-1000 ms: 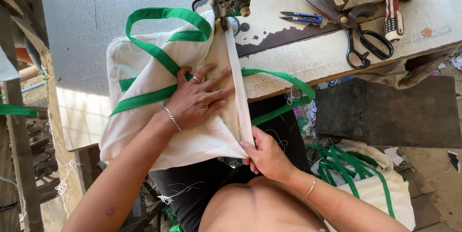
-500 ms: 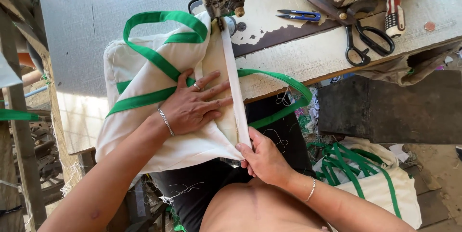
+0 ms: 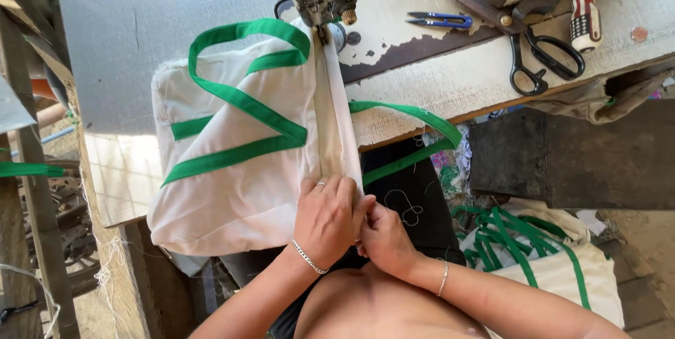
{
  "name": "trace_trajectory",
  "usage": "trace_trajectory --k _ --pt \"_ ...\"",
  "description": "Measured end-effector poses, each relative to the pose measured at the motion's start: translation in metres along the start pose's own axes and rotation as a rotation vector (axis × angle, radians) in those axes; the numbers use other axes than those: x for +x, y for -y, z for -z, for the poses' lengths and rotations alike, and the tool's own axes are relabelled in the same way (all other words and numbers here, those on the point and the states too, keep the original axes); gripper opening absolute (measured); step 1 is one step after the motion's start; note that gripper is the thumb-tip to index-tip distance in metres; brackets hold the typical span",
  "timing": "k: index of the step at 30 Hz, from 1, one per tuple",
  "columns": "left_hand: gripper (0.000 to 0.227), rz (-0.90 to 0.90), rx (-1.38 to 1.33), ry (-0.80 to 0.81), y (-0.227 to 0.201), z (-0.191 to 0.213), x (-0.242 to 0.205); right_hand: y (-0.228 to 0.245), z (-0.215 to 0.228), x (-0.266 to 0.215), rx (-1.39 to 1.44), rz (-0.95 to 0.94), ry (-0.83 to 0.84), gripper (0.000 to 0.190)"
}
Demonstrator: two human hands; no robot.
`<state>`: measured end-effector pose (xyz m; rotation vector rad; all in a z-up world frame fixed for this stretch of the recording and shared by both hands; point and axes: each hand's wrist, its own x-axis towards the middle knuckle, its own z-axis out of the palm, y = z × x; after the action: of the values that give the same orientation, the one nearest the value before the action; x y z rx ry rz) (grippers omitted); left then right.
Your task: The person is sewing green straps onto a white tote bag using an industrial sewing machine, carefully aligning the fabric before each stitch.
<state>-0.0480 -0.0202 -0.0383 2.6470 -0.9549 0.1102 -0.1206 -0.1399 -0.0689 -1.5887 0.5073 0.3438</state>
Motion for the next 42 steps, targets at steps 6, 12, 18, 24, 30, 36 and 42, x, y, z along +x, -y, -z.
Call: trace_trajectory --k 6,12,18,24,30,36,42 --pt "0.044 0.166 0.001 0.044 -0.007 0.004 -0.018 -0.006 0.002 -0.006 0.010 0.053 0.095 0.050" --pt "0.020 -0.029 0.061 -0.020 0.001 0.015 -0.016 0.026 0.051 0.027 -0.527 1.120 0.172 0.028" --pt "0.020 -0.203 0.057 -0.001 -0.007 0.038 0.005 0.099 0.068 0.090 -1.148 1.514 0.083 0.029" --pt "0.002 -0.344 -0.392 -0.091 0.058 0.024 0.078 0.047 0.054 0.107 -0.880 1.467 -0.035 0.030" --pt "0.043 -0.384 -0.111 -0.177 0.099 0.018 0.072 0.048 0.059 0.100 -1.022 1.454 -0.143 0.040" --pt "0.048 -0.363 -0.106 -0.072 0.105 0.016 0.070 0.053 0.061 0.092 -1.154 1.354 -0.093 0.051" --pt "0.046 -0.374 -0.125 0.023 0.107 0.020 0.072 0.058 0.066 0.092 -1.205 1.317 -0.047 0.047"
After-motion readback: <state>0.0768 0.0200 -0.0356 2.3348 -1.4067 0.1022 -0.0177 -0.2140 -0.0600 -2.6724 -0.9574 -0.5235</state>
